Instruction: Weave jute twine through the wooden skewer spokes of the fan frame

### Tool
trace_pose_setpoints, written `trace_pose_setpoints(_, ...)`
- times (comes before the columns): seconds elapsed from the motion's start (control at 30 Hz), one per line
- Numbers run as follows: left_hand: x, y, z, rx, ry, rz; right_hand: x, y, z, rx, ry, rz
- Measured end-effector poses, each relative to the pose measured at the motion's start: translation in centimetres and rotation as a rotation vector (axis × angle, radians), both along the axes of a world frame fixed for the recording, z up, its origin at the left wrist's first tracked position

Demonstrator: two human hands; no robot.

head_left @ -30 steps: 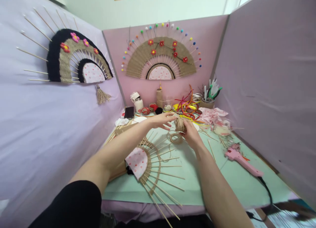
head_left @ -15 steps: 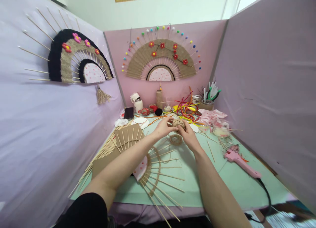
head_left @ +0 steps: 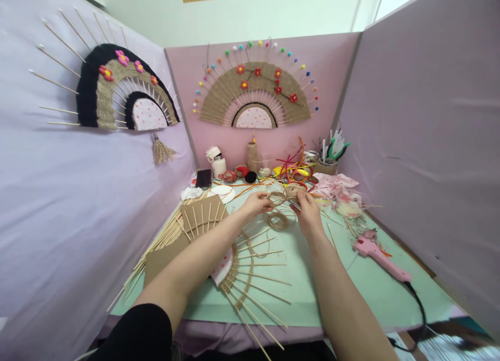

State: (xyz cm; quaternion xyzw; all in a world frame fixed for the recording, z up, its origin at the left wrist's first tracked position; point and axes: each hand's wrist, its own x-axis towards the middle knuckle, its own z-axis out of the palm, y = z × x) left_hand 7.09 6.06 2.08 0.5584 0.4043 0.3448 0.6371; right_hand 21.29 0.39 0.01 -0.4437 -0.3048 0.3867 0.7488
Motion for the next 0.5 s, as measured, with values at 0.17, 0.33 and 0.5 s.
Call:
trace_pose_setpoints(0.17,2.1,-1.0,-1.2,-0.006,0.051,-0.048,1.1,0.4,0.3,0.100,0.239,-0.003)
trace_pose_setpoints(0.33,2.5,-1.0,-1.3,0.261,0.333,-0.124,2.1,0.2,0.9,0.226,0.233,-0.085)
trace_pose_setpoints(0.5,1.8,-0.3,1.6,0.612,0.487,-0.111,2.0,0.0,1.0,0.210,0.055,-0.187)
